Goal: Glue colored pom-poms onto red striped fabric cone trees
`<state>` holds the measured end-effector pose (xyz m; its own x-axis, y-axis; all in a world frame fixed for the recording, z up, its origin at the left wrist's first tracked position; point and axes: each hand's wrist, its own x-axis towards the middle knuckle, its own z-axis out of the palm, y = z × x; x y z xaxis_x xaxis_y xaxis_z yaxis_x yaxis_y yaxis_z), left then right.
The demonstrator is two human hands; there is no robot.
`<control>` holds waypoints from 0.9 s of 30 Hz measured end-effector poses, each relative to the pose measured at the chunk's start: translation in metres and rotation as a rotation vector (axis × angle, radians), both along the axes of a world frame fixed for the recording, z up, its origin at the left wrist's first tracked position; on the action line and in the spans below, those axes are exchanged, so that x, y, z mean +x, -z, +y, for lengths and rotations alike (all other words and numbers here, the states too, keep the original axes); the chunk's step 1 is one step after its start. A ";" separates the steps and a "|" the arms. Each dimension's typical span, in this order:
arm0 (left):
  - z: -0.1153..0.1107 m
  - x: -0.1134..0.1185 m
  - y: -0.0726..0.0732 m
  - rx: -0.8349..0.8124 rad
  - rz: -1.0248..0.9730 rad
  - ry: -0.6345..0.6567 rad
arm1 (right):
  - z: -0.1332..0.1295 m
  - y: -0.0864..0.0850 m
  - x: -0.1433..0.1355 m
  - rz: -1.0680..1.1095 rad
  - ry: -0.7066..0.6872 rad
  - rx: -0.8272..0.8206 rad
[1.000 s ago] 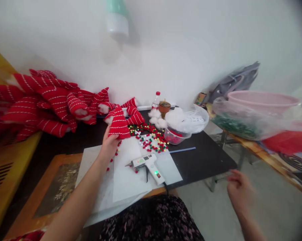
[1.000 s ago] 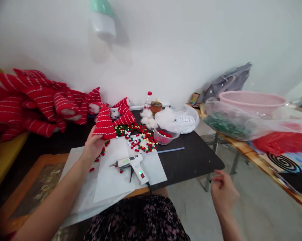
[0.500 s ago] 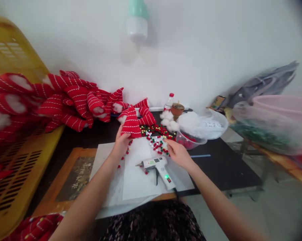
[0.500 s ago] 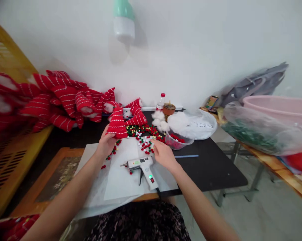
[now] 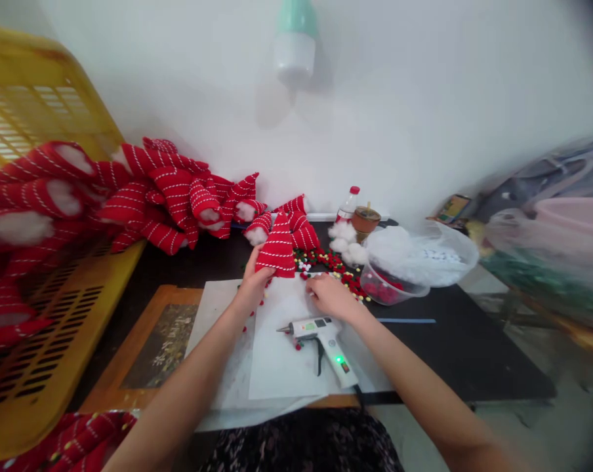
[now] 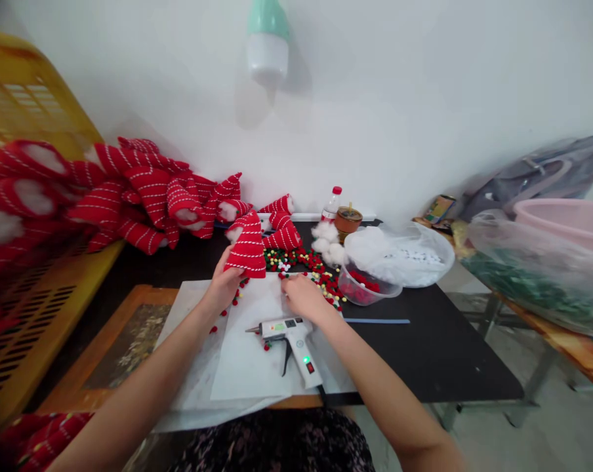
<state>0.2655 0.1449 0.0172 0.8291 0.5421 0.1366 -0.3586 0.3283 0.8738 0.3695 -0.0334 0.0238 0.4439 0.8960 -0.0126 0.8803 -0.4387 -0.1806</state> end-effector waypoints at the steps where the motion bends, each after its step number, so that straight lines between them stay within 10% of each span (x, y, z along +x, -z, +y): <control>1: 0.000 0.000 0.002 0.016 -0.001 0.009 | 0.000 0.000 0.000 0.004 0.004 0.005; 6: 0.003 0.000 0.012 0.107 0.014 0.026 | -0.007 -0.015 0.004 0.046 0.011 0.150; 13: 0.001 -0.002 0.011 0.289 0.026 0.046 | -0.001 -0.052 -0.009 0.073 -0.101 0.963; 22: 0.003 0.000 0.014 0.369 -0.004 0.037 | 0.018 -0.046 -0.017 -0.076 -0.251 0.963; 27: -0.002 0.000 0.008 0.178 0.025 0.012 | 0.003 -0.047 0.002 0.092 -0.024 1.082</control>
